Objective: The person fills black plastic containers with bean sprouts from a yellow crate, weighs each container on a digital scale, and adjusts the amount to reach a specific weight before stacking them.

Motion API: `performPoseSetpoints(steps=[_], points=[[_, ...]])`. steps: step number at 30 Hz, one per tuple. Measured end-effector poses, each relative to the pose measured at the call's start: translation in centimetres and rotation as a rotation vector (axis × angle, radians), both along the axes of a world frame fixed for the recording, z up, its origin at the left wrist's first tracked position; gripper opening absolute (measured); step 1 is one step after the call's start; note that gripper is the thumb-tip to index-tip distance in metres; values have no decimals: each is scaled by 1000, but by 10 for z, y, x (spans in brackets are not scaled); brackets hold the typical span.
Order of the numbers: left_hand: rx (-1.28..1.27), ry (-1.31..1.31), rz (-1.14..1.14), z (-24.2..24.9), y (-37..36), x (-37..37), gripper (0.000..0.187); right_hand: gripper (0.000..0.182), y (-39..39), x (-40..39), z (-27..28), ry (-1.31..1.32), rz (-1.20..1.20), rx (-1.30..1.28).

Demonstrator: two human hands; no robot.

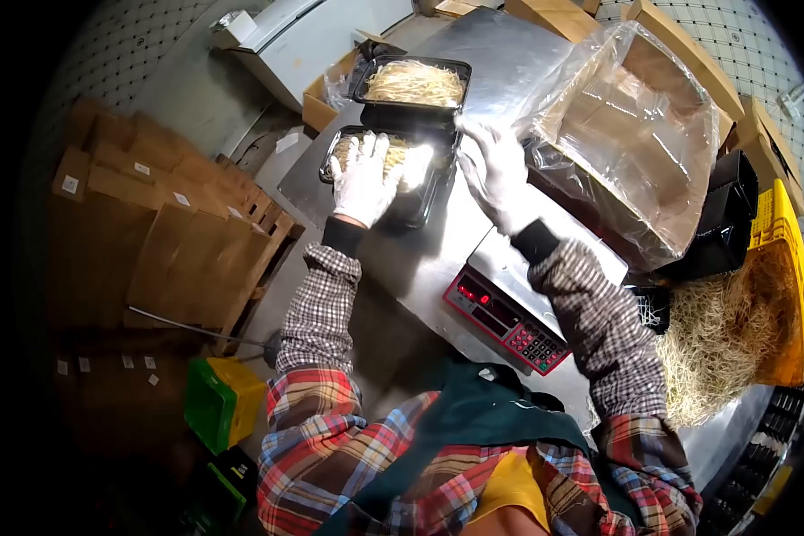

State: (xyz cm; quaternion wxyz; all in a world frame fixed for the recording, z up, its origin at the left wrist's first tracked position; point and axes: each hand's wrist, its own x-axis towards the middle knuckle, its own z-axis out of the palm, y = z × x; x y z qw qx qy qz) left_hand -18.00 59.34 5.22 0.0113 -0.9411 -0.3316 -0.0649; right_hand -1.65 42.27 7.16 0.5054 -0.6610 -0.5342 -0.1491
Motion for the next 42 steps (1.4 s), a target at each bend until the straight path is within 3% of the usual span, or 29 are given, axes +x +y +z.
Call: performPoseSetpoints(steps=[1, 4, 6, 7, 10, 14, 19, 20, 21, 22, 23, 25, 28, 30, 32, 34, 35, 36, 37, 38, 39, 40, 42], points=[[1, 23, 5, 1, -4, 3, 62, 51, 17, 16, 14, -225, -61, 13], [-34, 25, 32, 7, -10, 4, 64, 49, 74, 40, 24, -440, -58, -210], [-33, 3, -6, 4, -11, -3, 65, 45, 110, 49, 18, -513, -33, -292], [-82, 13, -19, 6, -13, -7, 67, 42, 123, 50, 15, -493, 16, -495], [-134, 51, -42, 9, -18, -12, 66, 44, 136, 37, 13, -515, 43, -556], [-148, 20, 11, 2, -1, 1, 59, 46, 146, 20, -4, -508, 71, -538], [39, 40, -15, -15, -4, -5, 63, 52, 143, 35, 9, -608, 88, -552], [149, 61, -34, -28, 2, -7, 63, 53, 138, 41, 7, -470, 135, -479], [224, -3, -80, -46, 16, -9, 61, 49, 128, 46, 3, -474, 93, -232], [271, 9, -38, -44, 10, -3, 58, 51, 108, 57, 3, -367, 164, -198], [145, -88, -114, -33, 9, 0, 56, 51, 85, 66, 2, -322, 167, -186], [181, -250, -228, -37, 20, -5, 50, 51, 5, 95, 0, -253, 214, -146], [111, -211, -69, -23, 9, -10, 49, 57, -179, 139, 19, -31, 188, -282], [181, -325, -84, -28, 17, -22, 53, 57, -302, 144, 29, -8, -105, -375], [261, -488, -154, -9, -27, -14, 55, 56, -421, 137, 14, 300, -366, -329], [124, -660, -322, 17, -107, 11, 57, 69, -529, 97, 4, 535, -671, -425], [-270, -803, -369, 27, -165, 29, 59, 80, -579, 73, -6, 463, -762, -619], [-367, -854, -428, 16, -220, 39, 58, 92, -614, 45, -34, 369, -849, -799], [-653, -829, -555, 11, -270, 46, 64, 101, -634, 11, -53, 338, -860, -899], [-563, -584, -679, 20, -322, 51, 73, 110, -652, -27, -69, 307, -870, -997], [-896, -367, -769, -12, -358, 57, 84, 114, -659, -59, -85, 332, -854, -1022], [-751, -315, -1058, -24, -409, 66, 92, 118, -657, -86, -98, 358, -834, -1046], [-774, -115, -1358, -74, -497, 71, 115, 119, -642, -121, -110, 415, -813, -1142]])
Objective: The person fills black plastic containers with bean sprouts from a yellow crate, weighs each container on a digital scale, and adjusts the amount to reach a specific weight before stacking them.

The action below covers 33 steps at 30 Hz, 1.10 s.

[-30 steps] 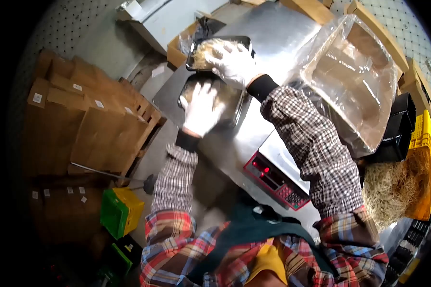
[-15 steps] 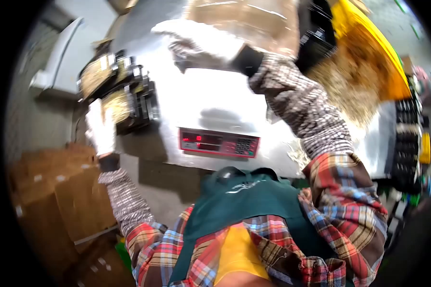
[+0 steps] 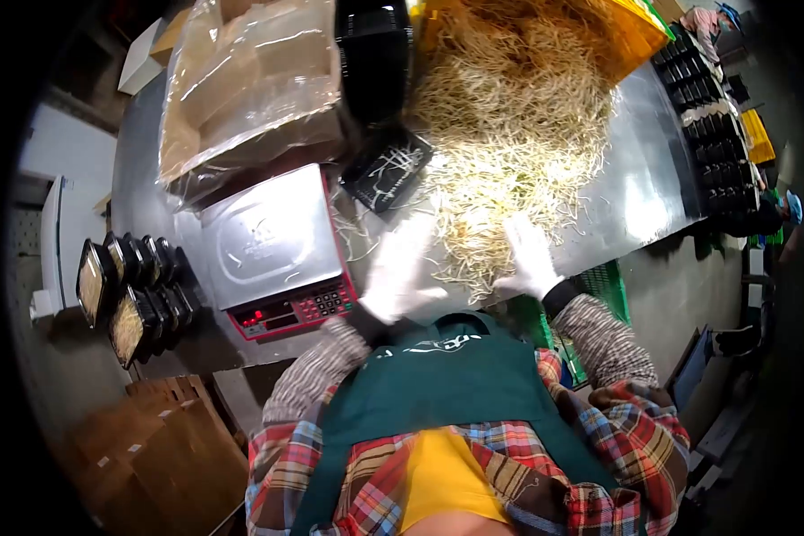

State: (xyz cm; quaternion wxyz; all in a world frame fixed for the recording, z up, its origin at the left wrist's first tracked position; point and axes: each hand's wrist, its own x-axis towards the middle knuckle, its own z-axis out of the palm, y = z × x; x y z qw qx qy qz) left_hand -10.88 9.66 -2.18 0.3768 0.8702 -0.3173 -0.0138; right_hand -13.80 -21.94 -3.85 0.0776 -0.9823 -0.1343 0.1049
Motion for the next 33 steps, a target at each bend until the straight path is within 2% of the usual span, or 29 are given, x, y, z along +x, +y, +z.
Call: performPoseSetpoints(steps=[1, 2, 4, 6, 7, 10, 12, 13, 16, 17, 18, 20, 22, 23, 24, 26, 27, 28, 30, 31, 32, 33], points=[[292, 145, -33, -4, -42, -3, 123, 120, -2, -7, -17, -24, 11, 17], [346, 199, -110, -17, -66, 3, 127, 120, -4, -8, -30, -48, 19, 31], [368, 257, -95, -34, -99, 25, 131, 112, -19, 8, -34, -117, -74, 198], [380, 70, -67, -47, -122, 51, 124, 111, -61, 36, -46, -261, -185, 194], [362, 73, -70, -54, -131, 67, 120, 114, -82, 49, -42, -241, -265, 205], [424, 70, -18, -56, -156, 124, 111, 127, -152, 97, -55, -87, -446, -1], [431, 90, 91, -74, -174, 159, 111, 135, -184, 124, -59, 0, -779, 210], [428, 119, 99, -81, -185, 172, 111, 139, -192, 135, -66, -121, -909, 355], [399, 126, 67, -102, -230, 196, 112, 141, -209, 156, -94, -113, -1095, 509], [384, 175, 55, -106, -249, 201, 111, 141, -201, 166, -114, -166, -1064, 458], [369, 223, 42, -109, -268, 206, 111, 139, -191, 176, -110, -55, -1021, 442], [273, 232, 101, -129, -299, 213, 103, 133, -176, 178, -91, -83, -1046, 452], [258, 372, 132, -125, -325, 222, 99, 120, -175, 190, -132, -208, -981, 433], [310, 525, 113, -99, -337, 227, 97, 113, -176, 195, -149, -268, -953, 425], [251, 498, 137, -129, -349, 231, 88, 106, -179, 202, -150, -150, -897, 566], [-67, 483, 76, -185, -369, 235, 74, 91, -184, 210, -139, 95, -770, 837], [-199, 770, -139, -156, -368, 244, 63, 75, -187, 205, -135, -41, -712, 918], [-293, 814, -182, -138, -364, 242, 62, 69, -188, 196, -114, 44, -692, 1606], [-482, 897, -263, -103, -349, 222, 61, 63, -197, 175, -51, 188, -658, 1574], [-301, 864, -250, -73, -340, 214, 61, 70, -200, 163, -36, 223, -625, 1555], [-135, 785, -273, -89, -329, 204, 64, 78, -203, 151, -29, 255, -587, 1532], [-28, 623, -258, -75, -317, 194, 62, 87, -207, 138, -34, 232, -583, 1308]])
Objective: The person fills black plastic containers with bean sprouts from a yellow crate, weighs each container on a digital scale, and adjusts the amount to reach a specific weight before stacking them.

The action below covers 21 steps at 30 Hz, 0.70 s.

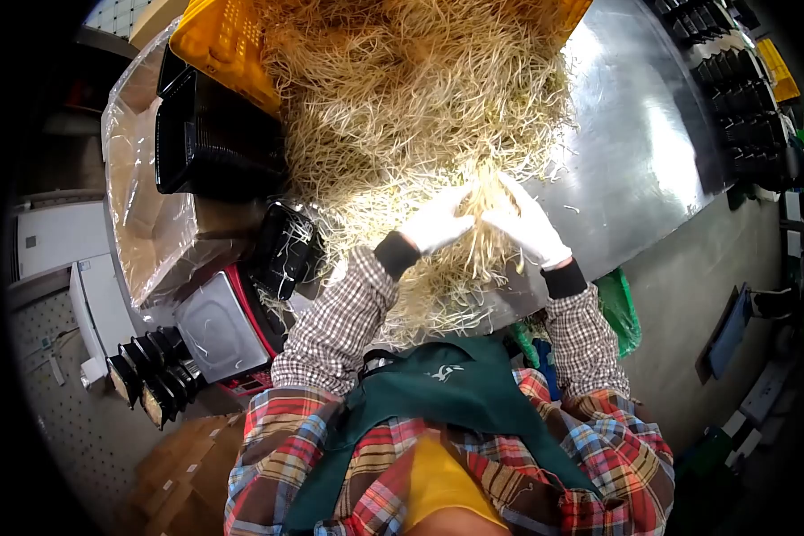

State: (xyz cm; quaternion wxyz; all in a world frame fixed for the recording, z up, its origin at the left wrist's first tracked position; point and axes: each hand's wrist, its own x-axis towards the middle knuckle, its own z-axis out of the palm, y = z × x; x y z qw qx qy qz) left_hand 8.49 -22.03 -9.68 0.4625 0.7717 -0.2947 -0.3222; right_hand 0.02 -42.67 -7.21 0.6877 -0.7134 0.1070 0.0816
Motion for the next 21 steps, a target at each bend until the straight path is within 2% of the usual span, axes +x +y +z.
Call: performPoseSetpoints(steps=[1, 2, 3, 4, 6, 7, 8, 9, 11, 12, 15, 16, 17, 18, 19, 20, 21], points=[[81, -178, -14, 16, 11, -11, 60, 93, 1, -7, -1, -62, 59, -409], [125, -297, 52, -5, 18, -23, 56, 96, 0, -15, -1, -25, 54, -322], [150, -192, 90, 5, 16, -29, 58, 100, 6, -19, 12, 14, 54, -233], [175, -87, 132, 23, 11, -36, 60, 99, 14, -30, 2, 27, -2, -409], [66, -430, 395, -40, -3, -69, 39, 97, 38, -54, -57, 50, -105, -753], [117, -319, 275, -33, -10, -67, 36, 84, 48, -53, -74, -77, -173, -560], [18, -185, 319, -19, -19, -70, 35, 72, 59, -52, -90, -205, -220, -365], [-82, -54, 365, -6, -25, -73, 34, 64, 72, -45, -67, -172, -276, -190], [-67, -85, 440, 7, -17, -73, 36, 55, 78, -30, -25, -214, -200, -104], [-58, -95, 474, 15, -11, -73, 37, 61, 81, -18, 9, -158, -87, -19], [-302, 47, 615, 67, 32, -62, 49, 72, 93, 10, 29, -413, 110, -351], [-310, 134, 664, 66, 52, -57, 51, 86, 97, 31, 38, -390, 289, -459], [-309, 6, 612, 28, 78, -47, 51, 93, 98, 52, 43, -314, 476, -407], [-27, -70, 497, 81, 104, -39, 49, 99, 102, 75, 27, -279, 574, -329], [247, -403, 308, 51, 137, -29, 45, 106, 107, 95, 9, -241, 670, -250], [481, -225, 275, 60, 153, -18, 42, 113, 115, 110, 4, -247, 720, -435], [723, -160, 332, 73, 154, -10, 54, 120, 123, 120, -1, -250, 767, -621]])
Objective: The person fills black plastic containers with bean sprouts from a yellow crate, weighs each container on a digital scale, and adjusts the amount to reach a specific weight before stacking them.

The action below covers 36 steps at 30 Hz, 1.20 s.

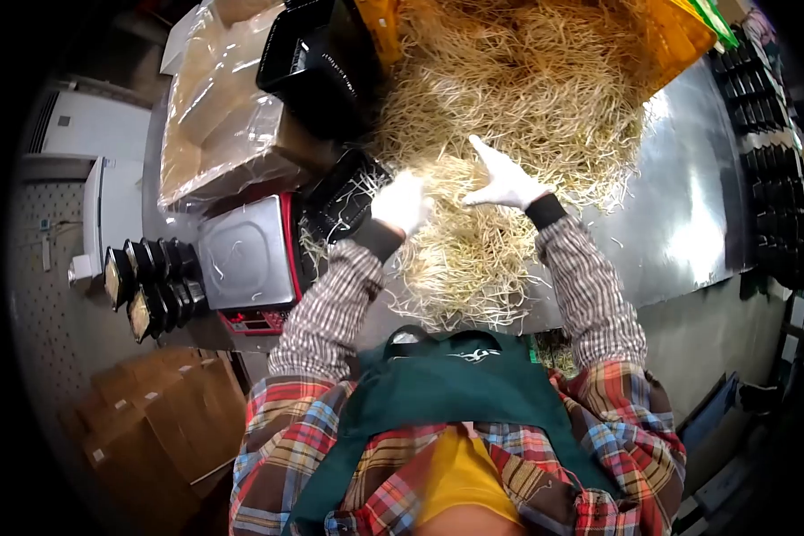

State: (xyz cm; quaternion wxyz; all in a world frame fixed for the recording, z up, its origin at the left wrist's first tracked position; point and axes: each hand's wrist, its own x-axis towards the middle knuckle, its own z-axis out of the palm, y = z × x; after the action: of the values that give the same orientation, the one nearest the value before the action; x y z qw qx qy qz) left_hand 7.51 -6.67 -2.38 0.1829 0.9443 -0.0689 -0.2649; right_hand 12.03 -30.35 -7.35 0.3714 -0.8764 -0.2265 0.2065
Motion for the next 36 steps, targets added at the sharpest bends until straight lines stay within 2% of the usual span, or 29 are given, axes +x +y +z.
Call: performPoseSetpoints(steps=[1, 2, 4, 5, 6, 8, 10, 11, 12, 13, 14, 15, 16, 18, 20, 21, 23, 26, 28, 29, 30, 32, 33, 34, 36], points=[[22, -110, -1, -8, 0, 8, 68, 133, 11, 4, -9, -27, 15, -137], [44, -224, -3, -23, -1, 17, 84, 135, 25, 2, -20, -44, 13, -334], [277, -613, -300, -74, -3, 30, 112, 141, 56, -16, -4, -67, 99, -626], [261, -526, -339, -84, -4, 34, 117, 140, 65, -25, -13, -146, 92, -700], [193, -599, -369, -78, -4, 35, 111, 131, 71, -34, 4, -146, 99, -744], [224, -204, -350, -67, -10, 43, 78, 110, 69, -31, -6, -175, -15, -665], [122, -42, -367, -66, -2, 45, 83, 93, 51, -8, -25, -11, -50, -523], [73, 41, -374, -67, 1, 48, 85, 86, 33, -10, -37, -331, 18, -437], [85, -107, -362, -71, 1, 37, 100, 101, 37, -5, 3, -55, 145, -562], [102, -255, -341, -74, 1, 26, 114, 111, 32, -15, -13, -274, 154, -528], [67, -449, -343, -76, 2, 16, 113, 120, 28, -23, -27, -498, 162, -489], [150, -518, -309, -83, -1, 10, 119, 137, 33, -22, -25, -347, 229, -612], [206, -307, -283, -89, -4, 14, 94, 113, 35, -23, -34, -424, 227, -616], [82, -264, -296, -108, 5, 12, 59, 86, 40, -19, -44, -357, 199, -556], [-89, -364, -317, -106, 21, -11, 43, 77, 29, -22, -35, -136, 221, -392], [-79, -297, -266, -98, 21, -15, 46, 73, 27, -22, -25, -133, 298, -452], [-19, -418, -200, -96, 14, -28, 46, 73, 21, -32, -27, -523, 283, -406], [7, -394, -201, -104, 14, -33, 35, 77, 21, -43, -41, -533, 276, -452], [-62, -298, -201, -110, 19, -36, 29, 79, 21, -42, -31, -331, 255, -455], [-80, -273, -190, -112, 24, -34, 23, 75, 8, -42, -22, -437, 285, -404], [-145, -346, -179, -99, 29, -34, 23, 66, 2, -36, -19, -265, 186, -347], [-186, -318, -56, -46, 29, -31, 23, 56, -8, -27, 13, -145, 78, -356], [-139, -280, -18, -35, 30, -27, 26, 48, -15, -23, 25, -161, 7, -298], [-130, -267, 17, -37, 30, -21, 34, 49, -16, -20, 39, -104, -55, -263], [-322, -29, 114, -25, 24, -4, 44, 55, -20, -18, 46, 19, -197, -90]])
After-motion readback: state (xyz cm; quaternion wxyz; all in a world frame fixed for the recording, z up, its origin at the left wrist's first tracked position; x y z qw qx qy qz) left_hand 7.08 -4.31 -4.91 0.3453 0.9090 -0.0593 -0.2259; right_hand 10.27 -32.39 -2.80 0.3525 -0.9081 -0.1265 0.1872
